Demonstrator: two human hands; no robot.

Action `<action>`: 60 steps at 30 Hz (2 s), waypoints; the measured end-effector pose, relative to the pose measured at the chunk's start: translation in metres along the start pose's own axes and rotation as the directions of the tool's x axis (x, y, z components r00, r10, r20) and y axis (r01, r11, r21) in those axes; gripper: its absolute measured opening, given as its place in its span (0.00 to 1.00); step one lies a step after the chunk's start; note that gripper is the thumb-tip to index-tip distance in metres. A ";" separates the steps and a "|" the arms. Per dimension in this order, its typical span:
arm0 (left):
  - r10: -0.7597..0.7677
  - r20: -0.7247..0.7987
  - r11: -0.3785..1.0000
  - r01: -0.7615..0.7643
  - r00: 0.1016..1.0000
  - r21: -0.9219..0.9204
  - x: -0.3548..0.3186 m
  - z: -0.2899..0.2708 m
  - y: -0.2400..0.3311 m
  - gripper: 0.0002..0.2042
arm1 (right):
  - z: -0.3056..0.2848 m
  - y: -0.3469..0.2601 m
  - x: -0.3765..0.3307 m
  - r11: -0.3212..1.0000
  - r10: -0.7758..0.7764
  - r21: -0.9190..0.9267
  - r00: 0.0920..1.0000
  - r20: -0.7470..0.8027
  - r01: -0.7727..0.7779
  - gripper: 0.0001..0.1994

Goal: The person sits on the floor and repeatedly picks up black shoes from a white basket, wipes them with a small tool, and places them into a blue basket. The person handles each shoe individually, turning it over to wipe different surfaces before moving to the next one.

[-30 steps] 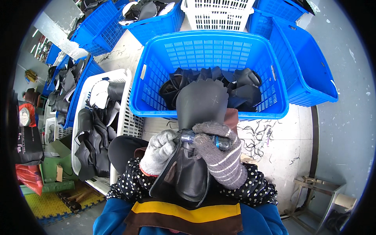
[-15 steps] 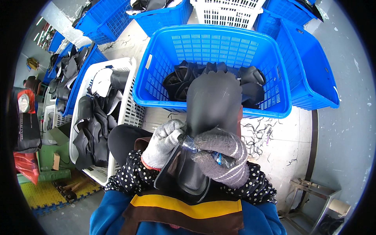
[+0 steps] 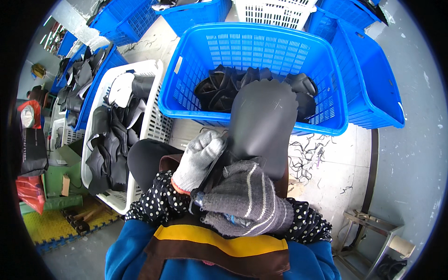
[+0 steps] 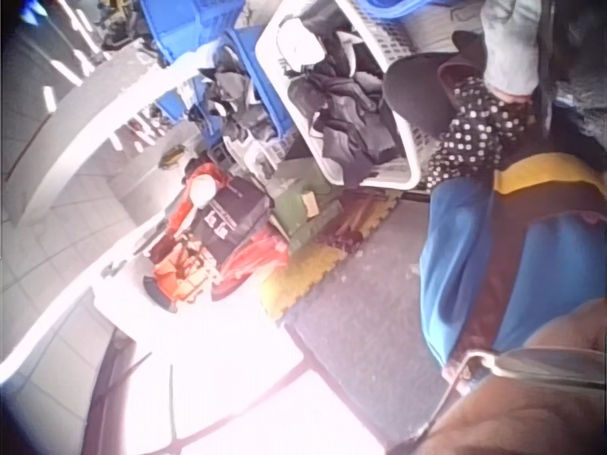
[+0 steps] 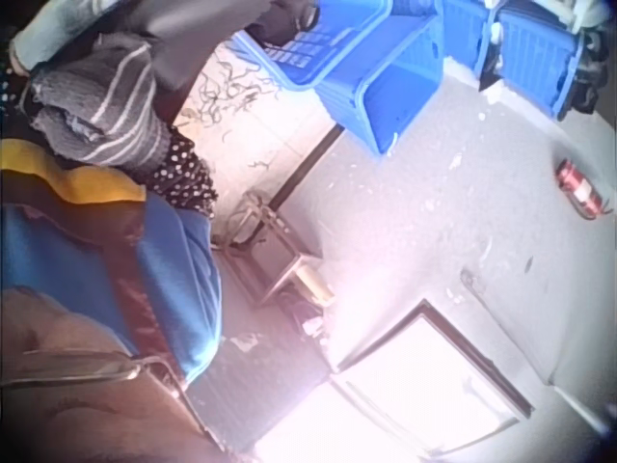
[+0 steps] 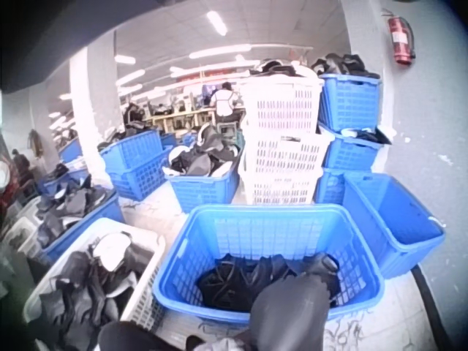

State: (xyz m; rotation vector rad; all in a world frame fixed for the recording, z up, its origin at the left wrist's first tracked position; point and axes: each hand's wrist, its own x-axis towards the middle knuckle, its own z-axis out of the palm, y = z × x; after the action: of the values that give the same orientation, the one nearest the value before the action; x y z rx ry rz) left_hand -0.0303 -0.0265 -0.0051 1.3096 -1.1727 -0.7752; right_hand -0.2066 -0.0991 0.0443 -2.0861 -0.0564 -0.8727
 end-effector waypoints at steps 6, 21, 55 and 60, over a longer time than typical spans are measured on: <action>-0.436 0.125 0.682 0.418 0.891 -0.601 -0.004 0.003 -0.016 0.09 | 0.005 0.004 0.005 0.988 -0.062 0.150 0.981 0.184 0.034 0.21; -0.576 -0.044 0.671 0.441 0.816 -0.596 0.003 0.001 -0.021 0.07 | 0.007 0.015 0.007 0.987 -0.144 -0.039 0.956 0.257 0.159 0.17; 0.509 0.408 0.389 -0.625 0.758 0.677 -0.037 -0.041 -0.039 0.15 | -0.025 0.107 -0.098 0.584 0.764 0.799 0.429 -0.481 -0.143 0.06; 0.480 0.415 0.374 -0.609 0.773 0.700 -0.039 -0.038 -0.034 0.18 | -0.035 0.075 -0.079 0.866 0.456 0.464 0.670 -0.586 -0.183 0.10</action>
State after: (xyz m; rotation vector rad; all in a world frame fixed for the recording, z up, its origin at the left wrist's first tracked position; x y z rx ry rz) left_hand 0.0013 0.0161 -0.0415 1.4163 -2.0960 0.2724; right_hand -0.2608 -0.1515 -0.0422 -1.2561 0.5067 -1.2403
